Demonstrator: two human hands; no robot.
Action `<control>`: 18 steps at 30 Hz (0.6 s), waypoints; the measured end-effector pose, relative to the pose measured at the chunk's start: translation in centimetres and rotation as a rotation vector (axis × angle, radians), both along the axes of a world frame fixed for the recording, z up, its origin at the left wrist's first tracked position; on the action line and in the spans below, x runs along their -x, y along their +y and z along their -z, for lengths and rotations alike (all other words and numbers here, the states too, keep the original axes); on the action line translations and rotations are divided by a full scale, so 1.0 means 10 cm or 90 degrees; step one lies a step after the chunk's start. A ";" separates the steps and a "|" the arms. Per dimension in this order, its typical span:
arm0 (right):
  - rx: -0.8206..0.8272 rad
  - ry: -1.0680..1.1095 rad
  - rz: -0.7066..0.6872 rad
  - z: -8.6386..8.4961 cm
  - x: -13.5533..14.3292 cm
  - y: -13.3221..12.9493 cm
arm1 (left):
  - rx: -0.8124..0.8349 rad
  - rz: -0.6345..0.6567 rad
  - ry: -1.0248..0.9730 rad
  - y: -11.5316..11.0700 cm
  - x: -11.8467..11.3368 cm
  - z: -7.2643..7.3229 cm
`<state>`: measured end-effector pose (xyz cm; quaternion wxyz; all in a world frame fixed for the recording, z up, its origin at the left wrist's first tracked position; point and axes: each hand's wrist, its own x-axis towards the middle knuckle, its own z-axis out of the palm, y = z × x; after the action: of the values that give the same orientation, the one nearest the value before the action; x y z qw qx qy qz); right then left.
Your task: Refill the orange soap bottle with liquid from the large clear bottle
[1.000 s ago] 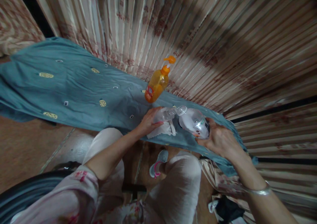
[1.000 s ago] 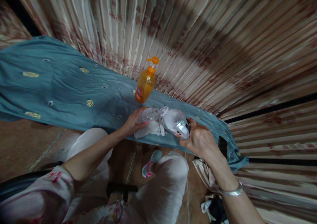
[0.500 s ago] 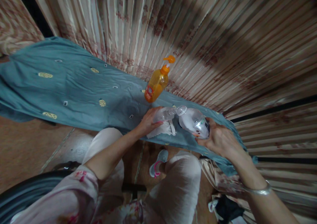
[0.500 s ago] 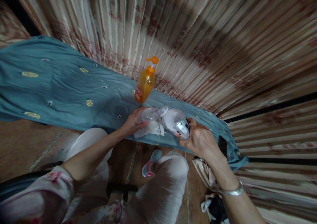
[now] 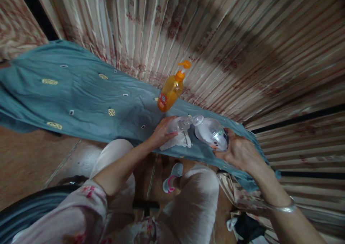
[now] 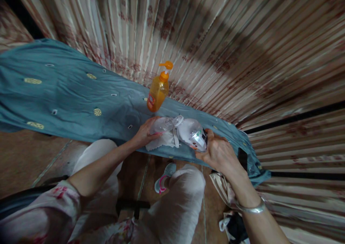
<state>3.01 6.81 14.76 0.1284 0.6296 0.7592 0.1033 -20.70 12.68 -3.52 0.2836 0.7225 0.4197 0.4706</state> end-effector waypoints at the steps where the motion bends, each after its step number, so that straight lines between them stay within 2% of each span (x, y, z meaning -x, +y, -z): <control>1: -0.002 0.000 -0.001 0.00 0.00 0.00 | -0.004 0.002 -0.004 0.00 0.00 0.00; 18: 0.004 -0.004 0.005 -0.01 0.00 0.01 | -0.003 0.009 -0.008 0.00 0.01 -0.01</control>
<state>2.98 6.93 14.88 0.1332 0.6319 0.7566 0.1027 -20.77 12.67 -3.42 0.2877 0.7232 0.4118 0.4740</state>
